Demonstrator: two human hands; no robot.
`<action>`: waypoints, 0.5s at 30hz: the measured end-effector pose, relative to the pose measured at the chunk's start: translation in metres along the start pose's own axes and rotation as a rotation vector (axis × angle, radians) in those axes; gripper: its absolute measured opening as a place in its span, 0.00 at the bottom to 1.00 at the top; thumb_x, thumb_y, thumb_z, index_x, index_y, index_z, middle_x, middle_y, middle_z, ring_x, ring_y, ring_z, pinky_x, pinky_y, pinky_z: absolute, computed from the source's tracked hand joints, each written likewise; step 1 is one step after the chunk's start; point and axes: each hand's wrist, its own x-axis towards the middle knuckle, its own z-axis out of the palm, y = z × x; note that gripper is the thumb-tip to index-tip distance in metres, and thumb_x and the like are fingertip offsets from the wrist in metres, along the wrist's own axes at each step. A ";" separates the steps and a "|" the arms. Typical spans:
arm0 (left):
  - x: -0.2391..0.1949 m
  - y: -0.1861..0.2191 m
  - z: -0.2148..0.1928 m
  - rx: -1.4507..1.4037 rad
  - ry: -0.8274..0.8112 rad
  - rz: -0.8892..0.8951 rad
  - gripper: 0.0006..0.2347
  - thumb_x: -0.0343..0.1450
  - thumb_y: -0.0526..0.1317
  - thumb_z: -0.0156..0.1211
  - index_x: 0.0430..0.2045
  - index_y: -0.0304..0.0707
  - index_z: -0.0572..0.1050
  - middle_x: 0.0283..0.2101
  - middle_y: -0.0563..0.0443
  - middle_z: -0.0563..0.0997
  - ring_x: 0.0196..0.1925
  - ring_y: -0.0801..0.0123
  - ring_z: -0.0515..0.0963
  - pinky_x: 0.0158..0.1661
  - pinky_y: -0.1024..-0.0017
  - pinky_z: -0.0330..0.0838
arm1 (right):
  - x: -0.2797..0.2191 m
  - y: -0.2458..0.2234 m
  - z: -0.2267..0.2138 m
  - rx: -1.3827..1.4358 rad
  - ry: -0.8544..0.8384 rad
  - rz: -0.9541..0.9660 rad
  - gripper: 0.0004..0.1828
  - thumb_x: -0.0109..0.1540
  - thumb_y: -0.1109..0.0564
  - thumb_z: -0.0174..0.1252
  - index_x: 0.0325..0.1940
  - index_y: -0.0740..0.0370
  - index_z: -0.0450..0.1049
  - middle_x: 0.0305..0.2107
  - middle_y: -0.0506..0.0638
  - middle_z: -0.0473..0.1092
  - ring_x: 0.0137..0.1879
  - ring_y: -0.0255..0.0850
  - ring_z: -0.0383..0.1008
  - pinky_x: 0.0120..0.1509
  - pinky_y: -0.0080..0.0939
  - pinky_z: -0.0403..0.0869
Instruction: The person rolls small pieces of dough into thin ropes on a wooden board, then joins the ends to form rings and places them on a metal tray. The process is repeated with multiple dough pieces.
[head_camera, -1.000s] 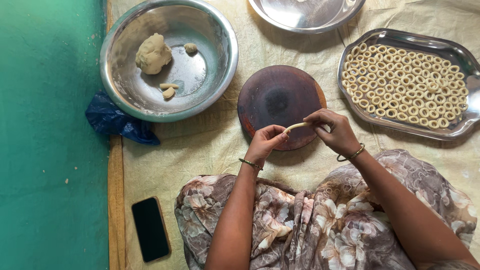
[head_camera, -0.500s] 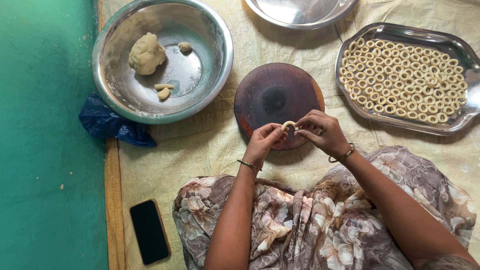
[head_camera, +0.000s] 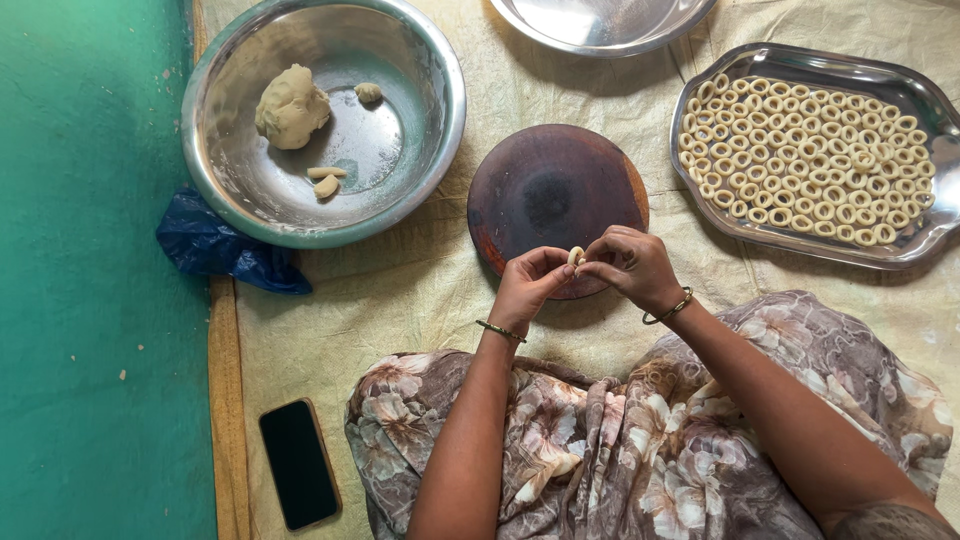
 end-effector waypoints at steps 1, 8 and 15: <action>0.000 -0.001 0.000 -0.004 -0.017 0.011 0.08 0.71 0.35 0.67 0.41 0.31 0.80 0.39 0.52 0.85 0.40 0.77 0.82 0.42 0.76 0.79 | 0.000 0.000 0.000 0.002 -0.003 -0.002 0.11 0.54 0.52 0.73 0.33 0.60 0.80 0.28 0.45 0.76 0.29 0.32 0.74 0.33 0.34 0.73; 0.001 -0.001 0.000 0.045 -0.037 0.010 0.09 0.73 0.37 0.65 0.42 0.29 0.82 0.38 0.51 0.85 0.39 0.77 0.83 0.43 0.76 0.79 | 0.000 0.003 -0.003 -0.012 -0.029 0.013 0.12 0.53 0.51 0.73 0.30 0.59 0.80 0.26 0.45 0.76 0.28 0.32 0.76 0.32 0.33 0.73; 0.002 0.000 -0.001 0.186 -0.030 -0.034 0.08 0.72 0.38 0.68 0.34 0.28 0.83 0.30 0.49 0.84 0.32 0.76 0.80 0.34 0.77 0.75 | 0.002 -0.003 -0.004 -0.184 -0.079 -0.100 0.14 0.51 0.48 0.74 0.24 0.56 0.77 0.22 0.43 0.74 0.26 0.34 0.73 0.34 0.37 0.70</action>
